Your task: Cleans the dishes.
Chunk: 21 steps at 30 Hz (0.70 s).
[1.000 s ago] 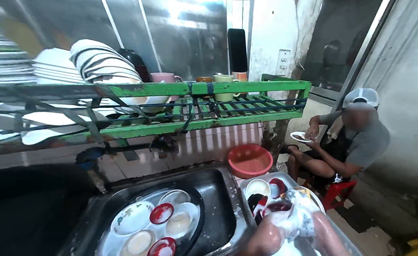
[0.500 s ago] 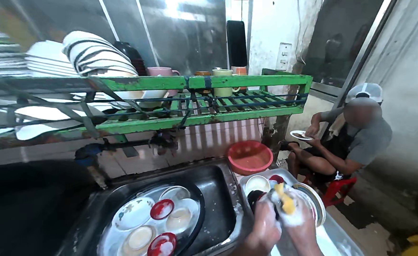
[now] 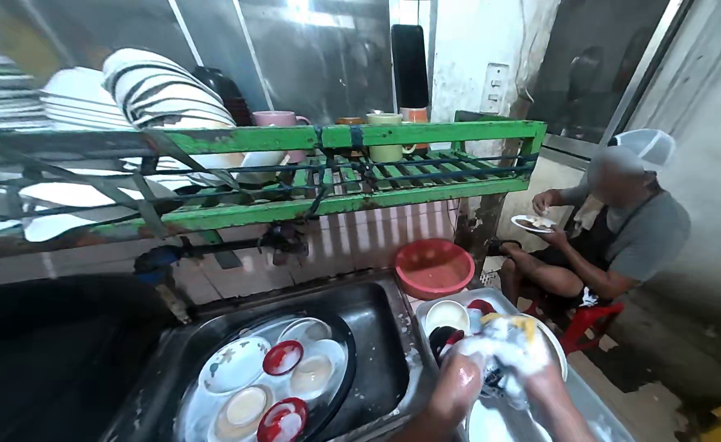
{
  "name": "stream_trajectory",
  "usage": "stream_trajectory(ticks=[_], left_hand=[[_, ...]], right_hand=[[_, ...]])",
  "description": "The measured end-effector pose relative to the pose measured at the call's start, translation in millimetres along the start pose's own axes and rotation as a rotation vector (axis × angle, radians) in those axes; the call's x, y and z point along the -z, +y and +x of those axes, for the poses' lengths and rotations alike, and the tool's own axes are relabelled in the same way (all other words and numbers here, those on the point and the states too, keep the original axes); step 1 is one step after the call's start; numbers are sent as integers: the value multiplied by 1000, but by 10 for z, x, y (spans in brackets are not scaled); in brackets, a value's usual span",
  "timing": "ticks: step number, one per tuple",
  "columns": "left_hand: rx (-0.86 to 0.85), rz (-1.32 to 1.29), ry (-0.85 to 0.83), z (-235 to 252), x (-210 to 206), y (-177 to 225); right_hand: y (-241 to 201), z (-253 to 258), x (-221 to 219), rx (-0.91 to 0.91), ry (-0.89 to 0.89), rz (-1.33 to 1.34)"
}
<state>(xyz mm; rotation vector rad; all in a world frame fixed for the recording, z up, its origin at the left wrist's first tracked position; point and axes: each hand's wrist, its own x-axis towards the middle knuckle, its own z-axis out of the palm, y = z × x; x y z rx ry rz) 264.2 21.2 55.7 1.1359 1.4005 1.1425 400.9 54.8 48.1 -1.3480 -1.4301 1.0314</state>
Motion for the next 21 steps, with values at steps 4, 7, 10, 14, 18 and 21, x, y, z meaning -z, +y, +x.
stream_trajectory(ticks=[4,7,10,14,18,21], left_hand=[[-84,-449,73,32,0,38],[83,-543,35,106,-47,-74],[311,-810,88,168,-111,-79],[-12,-449,58,204,27,-162],[-523,60,-11,183,-145,-291],[-417,47,36,181,-186,-332]], right_hand=[[-174,20,123,-14,154,186],[-299,-44,54,370,201,-160],[-143,-62,11,396,108,-252],[-19,121,185,-120,-107,145],[-52,105,126,-317,-130,-136],[-176,-93,31,-131,-137,-240]])
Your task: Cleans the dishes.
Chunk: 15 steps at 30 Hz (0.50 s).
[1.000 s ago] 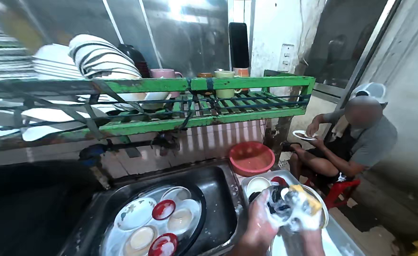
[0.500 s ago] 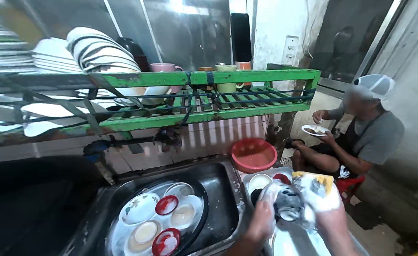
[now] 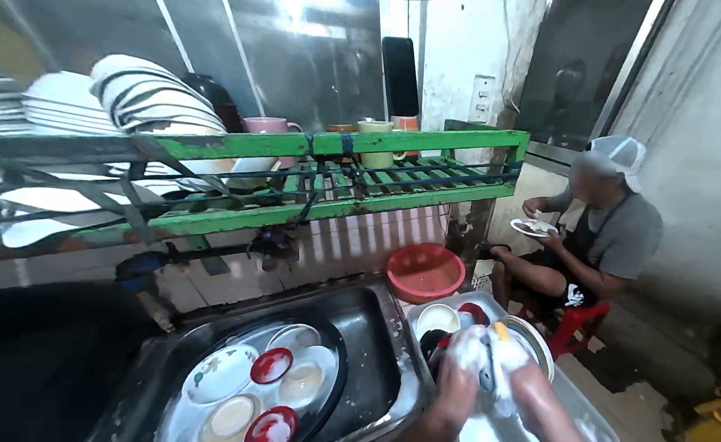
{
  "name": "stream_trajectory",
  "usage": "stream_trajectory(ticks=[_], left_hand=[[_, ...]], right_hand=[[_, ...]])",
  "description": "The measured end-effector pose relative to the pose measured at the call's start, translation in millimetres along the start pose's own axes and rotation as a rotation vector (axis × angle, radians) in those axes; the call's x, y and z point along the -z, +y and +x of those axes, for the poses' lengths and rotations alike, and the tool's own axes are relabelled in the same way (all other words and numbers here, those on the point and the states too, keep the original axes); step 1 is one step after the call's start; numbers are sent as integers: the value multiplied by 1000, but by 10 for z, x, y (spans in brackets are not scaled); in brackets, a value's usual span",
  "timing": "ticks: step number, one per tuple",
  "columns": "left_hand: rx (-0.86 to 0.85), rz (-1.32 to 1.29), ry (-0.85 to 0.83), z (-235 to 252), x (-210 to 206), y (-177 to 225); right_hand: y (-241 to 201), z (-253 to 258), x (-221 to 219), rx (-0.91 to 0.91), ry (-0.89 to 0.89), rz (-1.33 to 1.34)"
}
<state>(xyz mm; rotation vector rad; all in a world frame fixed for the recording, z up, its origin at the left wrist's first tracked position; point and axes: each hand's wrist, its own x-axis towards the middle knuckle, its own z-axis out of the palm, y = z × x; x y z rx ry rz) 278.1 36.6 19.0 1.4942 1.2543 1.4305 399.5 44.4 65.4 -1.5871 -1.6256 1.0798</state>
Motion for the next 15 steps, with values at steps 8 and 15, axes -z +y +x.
stream_trajectory(ticks=[8,15], left_hand=[[37,119,-161,126,155,167],[443,10,-232,251,201,48]], right_hand=[[214,-114,-38,-4,38,309],[157,-235,-113,413,-168,-351]])
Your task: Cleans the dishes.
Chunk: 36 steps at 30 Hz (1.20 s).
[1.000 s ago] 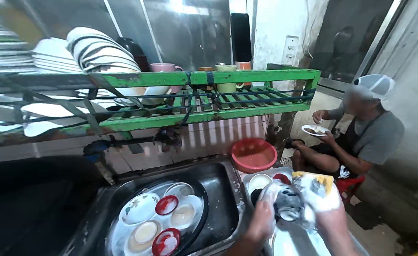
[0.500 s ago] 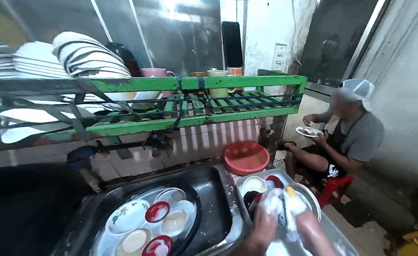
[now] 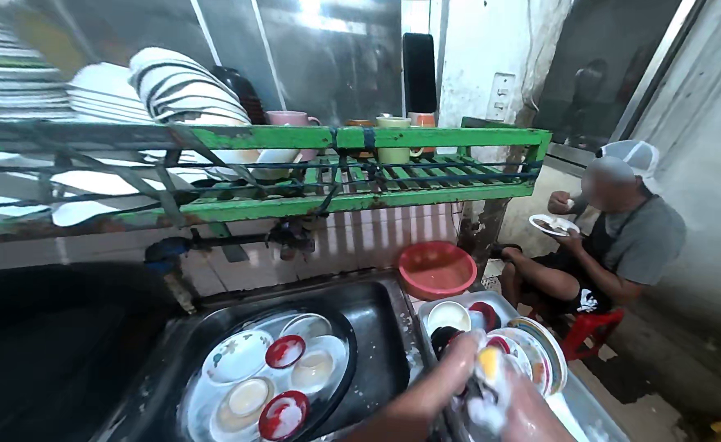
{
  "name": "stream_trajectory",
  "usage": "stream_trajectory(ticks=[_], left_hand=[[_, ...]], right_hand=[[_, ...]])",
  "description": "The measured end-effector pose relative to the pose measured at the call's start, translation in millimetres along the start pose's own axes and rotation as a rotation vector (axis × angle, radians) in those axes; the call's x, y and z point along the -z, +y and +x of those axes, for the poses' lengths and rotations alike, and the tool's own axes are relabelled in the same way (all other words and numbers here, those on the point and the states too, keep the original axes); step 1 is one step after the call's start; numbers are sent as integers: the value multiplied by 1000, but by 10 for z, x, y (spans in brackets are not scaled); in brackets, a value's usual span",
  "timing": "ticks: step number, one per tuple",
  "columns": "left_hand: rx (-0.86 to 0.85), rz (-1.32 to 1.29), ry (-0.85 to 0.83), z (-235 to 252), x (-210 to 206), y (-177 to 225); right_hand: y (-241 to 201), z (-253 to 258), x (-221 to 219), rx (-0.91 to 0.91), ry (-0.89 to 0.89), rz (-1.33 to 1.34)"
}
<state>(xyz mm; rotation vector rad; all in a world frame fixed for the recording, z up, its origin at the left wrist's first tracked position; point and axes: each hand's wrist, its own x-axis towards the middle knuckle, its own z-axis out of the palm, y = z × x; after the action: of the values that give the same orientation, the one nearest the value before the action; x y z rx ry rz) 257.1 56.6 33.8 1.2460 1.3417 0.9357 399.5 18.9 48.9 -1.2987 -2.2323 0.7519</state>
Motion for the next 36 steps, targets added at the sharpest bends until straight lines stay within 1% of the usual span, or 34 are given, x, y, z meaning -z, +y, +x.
stream_trajectory(ticks=[1,2,3,4,5,7,8,9,10,11,12,13,14,15,16,17,18,20,21,22,23,24,25,26,27,28,30,32,34,36], left_hand=[[123,-25,-96,52,56,49],[192,-7,-187,92,107,102],[219,7,-232,114,127,142],[201,-3,-217,112,109,161],[135,-13,-155,103,65,165],[-136,35,36,51,-52,174],[-260,78,110,29,-99,173],[-316,118,149,-2,-125,194],[-271,147,126,-53,-107,258],[-152,159,56,-71,-64,317],[6,141,-39,-26,-10,336],[140,130,-132,33,48,330],[237,140,-198,80,105,330],[288,133,-229,116,152,316],[304,72,-234,145,199,279],[299,-46,-228,168,243,227],[292,-194,-217,175,278,175],[274,-503,-195,111,234,84],[253,-667,-179,54,157,56],[230,-836,-135,1,63,58],[204,-1006,-55,-34,-26,85],[181,-1149,53,-50,-86,124],[167,-1238,163,-45,-107,148],[158,-1276,248,-34,-88,152],[143,-1281,313,-18,-47,142],[127,-1263,361,-13,2,142],[91,-1140,433,-15,71,123],[58,-932,477,-53,18,70],[46,-738,458,-123,-126,56],[57,-600,438,-165,-258,74]], right_hand=[[24,-77,-17,152,-6,-217],[77,-118,-31,252,10,-334],[142,-124,-43,293,48,-362],[188,-104,-43,252,73,-314],[201,-53,-30,145,97,-202],[157,118,28,-183,140,185],[129,178,51,-293,175,347],[103,194,60,-319,195,383],[81,159,51,-254,188,296],[89,84,20,-101,168,106],[134,5,-29,85,159,-132],[181,-64,-65,245,144,-306],[223,-95,-91,353,135,-408],[249,-99,-113,385,132,-426],[244,-88,-118,344,132,-357],[211,-59,-100,246,142,-204],[163,-21,-60,101,162,20],[54,31,63,-172,271,549],[36,48,126,-253,292,784],[42,66,176,-302,275,960],[67,85,203,-346,242,1012],[113,99,211,-396,204,942],[178,103,209,-458,161,773],[248,100,204,-525,121,589],[347,105,180,-567,112,463],[430,108,149,-573,152,413],[472,105,160,-527,291,436],[384,108,230,-422,351,394],[149,164,328,-354,274,212],[52,242,320,-352,236,93]])
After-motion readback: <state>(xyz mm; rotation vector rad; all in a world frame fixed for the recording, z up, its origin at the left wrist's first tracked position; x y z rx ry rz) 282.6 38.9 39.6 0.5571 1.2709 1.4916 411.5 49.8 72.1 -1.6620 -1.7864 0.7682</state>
